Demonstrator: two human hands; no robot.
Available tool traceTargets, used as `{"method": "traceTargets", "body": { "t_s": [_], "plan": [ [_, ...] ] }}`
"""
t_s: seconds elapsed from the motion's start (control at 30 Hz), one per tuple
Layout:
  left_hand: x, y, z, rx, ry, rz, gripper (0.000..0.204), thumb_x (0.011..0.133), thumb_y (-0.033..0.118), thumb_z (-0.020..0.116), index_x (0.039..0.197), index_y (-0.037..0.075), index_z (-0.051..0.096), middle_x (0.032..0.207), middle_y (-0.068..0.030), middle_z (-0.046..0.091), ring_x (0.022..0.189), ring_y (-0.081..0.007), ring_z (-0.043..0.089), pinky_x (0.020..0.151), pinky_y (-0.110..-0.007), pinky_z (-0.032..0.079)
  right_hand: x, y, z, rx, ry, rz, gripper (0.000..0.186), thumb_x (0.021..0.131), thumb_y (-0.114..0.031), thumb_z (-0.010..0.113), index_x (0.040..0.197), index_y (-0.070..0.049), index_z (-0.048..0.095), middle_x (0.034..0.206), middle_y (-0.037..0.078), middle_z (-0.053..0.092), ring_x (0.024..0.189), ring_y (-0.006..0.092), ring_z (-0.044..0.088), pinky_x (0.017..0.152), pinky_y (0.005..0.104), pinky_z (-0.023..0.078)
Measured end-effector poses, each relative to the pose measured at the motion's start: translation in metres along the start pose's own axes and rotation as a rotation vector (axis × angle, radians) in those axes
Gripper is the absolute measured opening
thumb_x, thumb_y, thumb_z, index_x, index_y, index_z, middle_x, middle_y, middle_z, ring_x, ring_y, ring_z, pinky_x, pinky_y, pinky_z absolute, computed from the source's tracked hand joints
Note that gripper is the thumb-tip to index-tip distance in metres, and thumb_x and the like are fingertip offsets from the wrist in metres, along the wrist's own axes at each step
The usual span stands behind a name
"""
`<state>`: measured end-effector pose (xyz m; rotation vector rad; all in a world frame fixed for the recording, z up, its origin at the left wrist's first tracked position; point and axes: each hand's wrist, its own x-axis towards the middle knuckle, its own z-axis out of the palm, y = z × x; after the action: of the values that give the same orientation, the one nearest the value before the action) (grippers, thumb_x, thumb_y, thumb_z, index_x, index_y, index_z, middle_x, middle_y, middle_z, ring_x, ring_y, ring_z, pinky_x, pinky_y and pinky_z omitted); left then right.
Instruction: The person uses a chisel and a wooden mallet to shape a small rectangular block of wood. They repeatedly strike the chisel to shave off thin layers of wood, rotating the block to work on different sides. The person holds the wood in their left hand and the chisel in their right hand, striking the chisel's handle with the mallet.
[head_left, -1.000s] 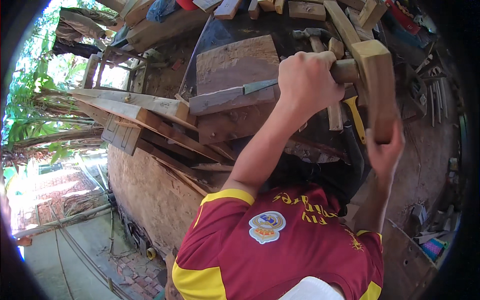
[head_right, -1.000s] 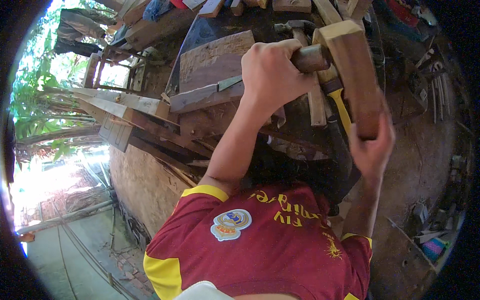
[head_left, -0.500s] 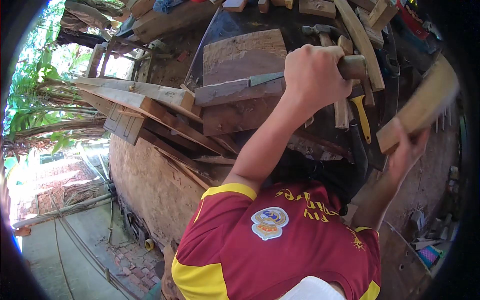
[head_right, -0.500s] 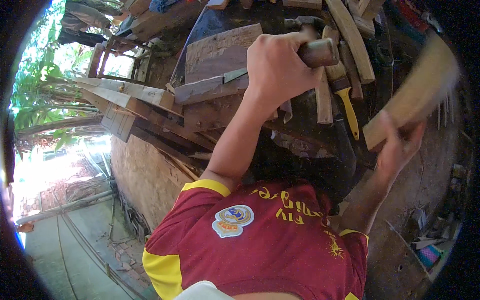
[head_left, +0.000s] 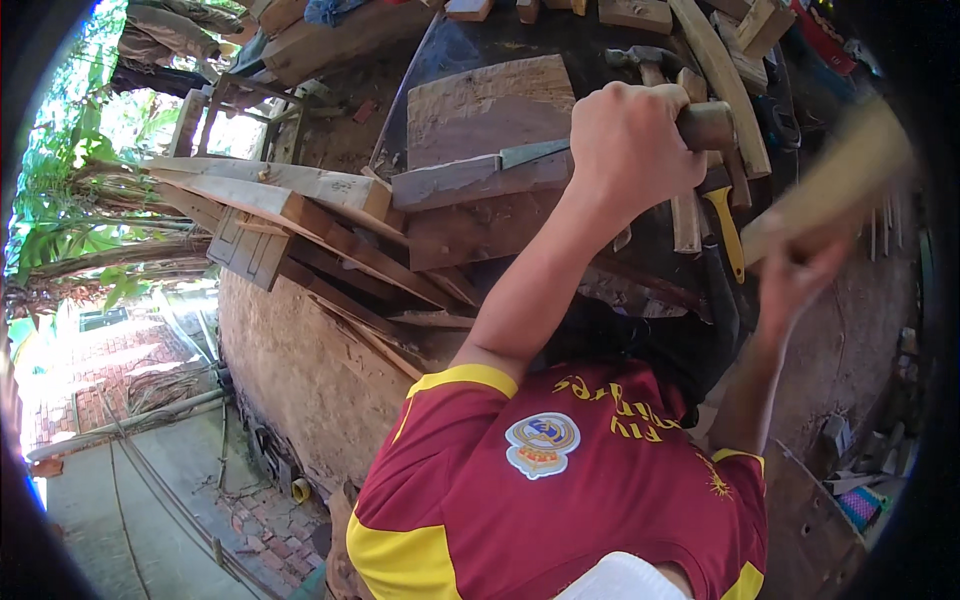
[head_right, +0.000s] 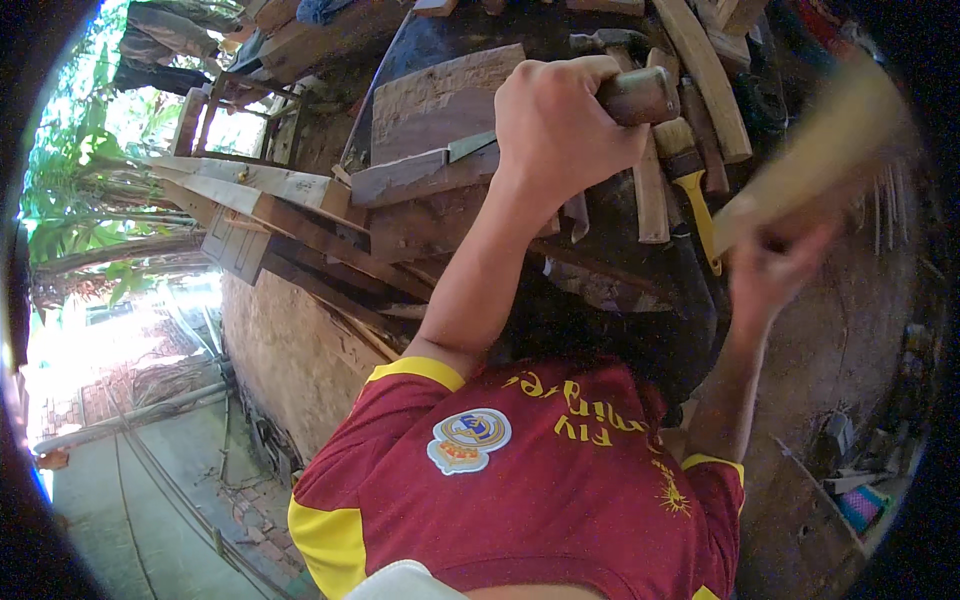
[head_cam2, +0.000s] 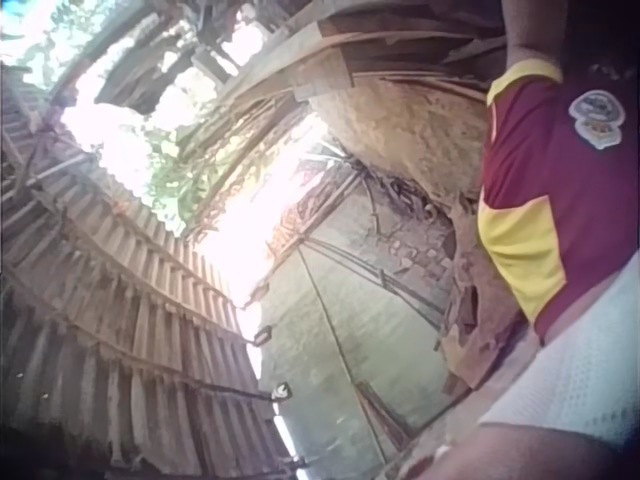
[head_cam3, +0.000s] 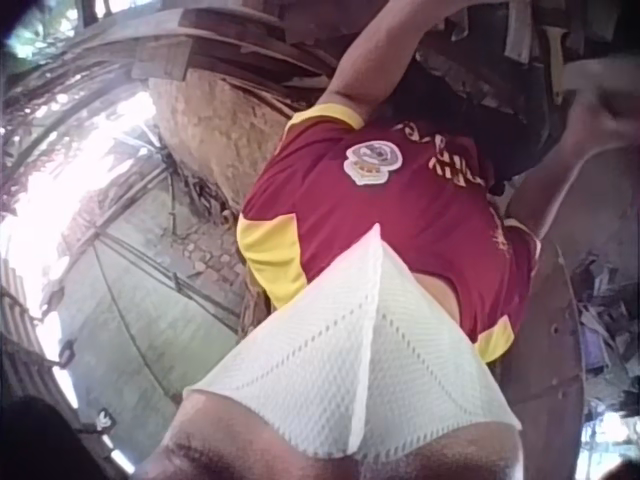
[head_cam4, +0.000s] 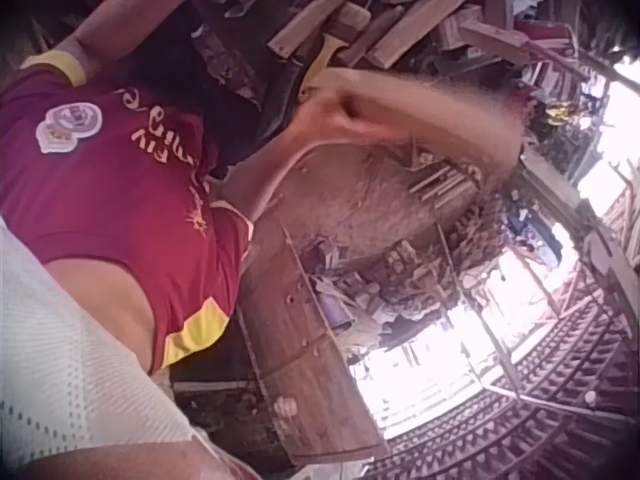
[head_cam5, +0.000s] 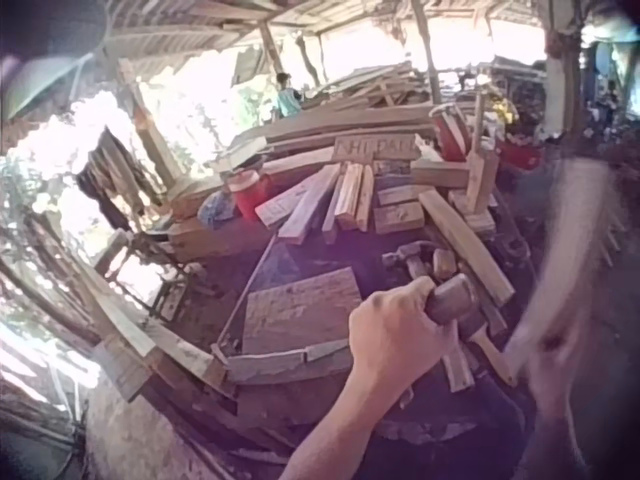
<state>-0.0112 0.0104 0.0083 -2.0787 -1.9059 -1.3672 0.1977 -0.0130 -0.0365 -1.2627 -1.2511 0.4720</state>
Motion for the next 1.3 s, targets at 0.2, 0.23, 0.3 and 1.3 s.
{"method": "traceTargets", "body": {
  "t_s": [0.2,0.23,0.3,1.3],
  "plan": [
    [-0.002,-0.003,-0.002,0.012,-0.018,-0.036,0.020,0.055,0.028,0.069,0.065,0.011,0.064,0.058,-0.0113,0.059,0.059,-0.0331,0.060,0.056,-0.039,0.049,0.013,0.008,-0.014,-0.315,-0.220,-0.224,0.073,0.069,-0.011,0.075,0.133,0.001,0.040,0.128,0.020,0.049,0.118,0.0279,0.048,0.100,0.0393,0.037],
    [-0.001,-0.003,-0.001,0.017,-0.027,-0.029,0.020,0.055,0.028,0.070,0.066,0.012,0.064,0.058,-0.0113,0.059,0.059,-0.0330,0.060,0.056,-0.039,0.049,0.012,0.000,-0.013,-0.032,-0.135,0.047,0.076,0.069,-0.014,0.076,0.133,0.001,0.039,0.125,0.019,0.050,0.114,0.0276,0.050,0.098,0.0390,0.038],
    [0.000,-0.003,0.001,0.033,-0.040,-0.021,0.021,0.055,0.028,0.070,0.066,0.012,0.064,0.059,-0.0113,0.059,0.059,-0.0329,0.060,0.055,-0.039,0.049,0.004,-0.005,0.003,0.086,0.062,0.076,0.073,0.070,-0.011,0.077,0.132,0.000,0.041,0.122,0.017,0.052,0.112,0.0239,0.051,0.097,0.0370,0.039],
    [-0.009,0.009,-0.008,-0.071,-0.073,0.046,0.021,0.055,0.025,0.070,0.070,0.011,0.066,0.061,-0.0115,0.061,0.061,-0.0319,0.062,0.056,-0.039,0.050,-0.009,0.000,-0.020,0.270,-0.040,0.209,0.068,0.071,0.005,0.065,0.133,-0.002,0.038,0.120,0.015,0.052,0.109,0.0240,0.053,0.091,0.0345,0.045]
  ]
}}
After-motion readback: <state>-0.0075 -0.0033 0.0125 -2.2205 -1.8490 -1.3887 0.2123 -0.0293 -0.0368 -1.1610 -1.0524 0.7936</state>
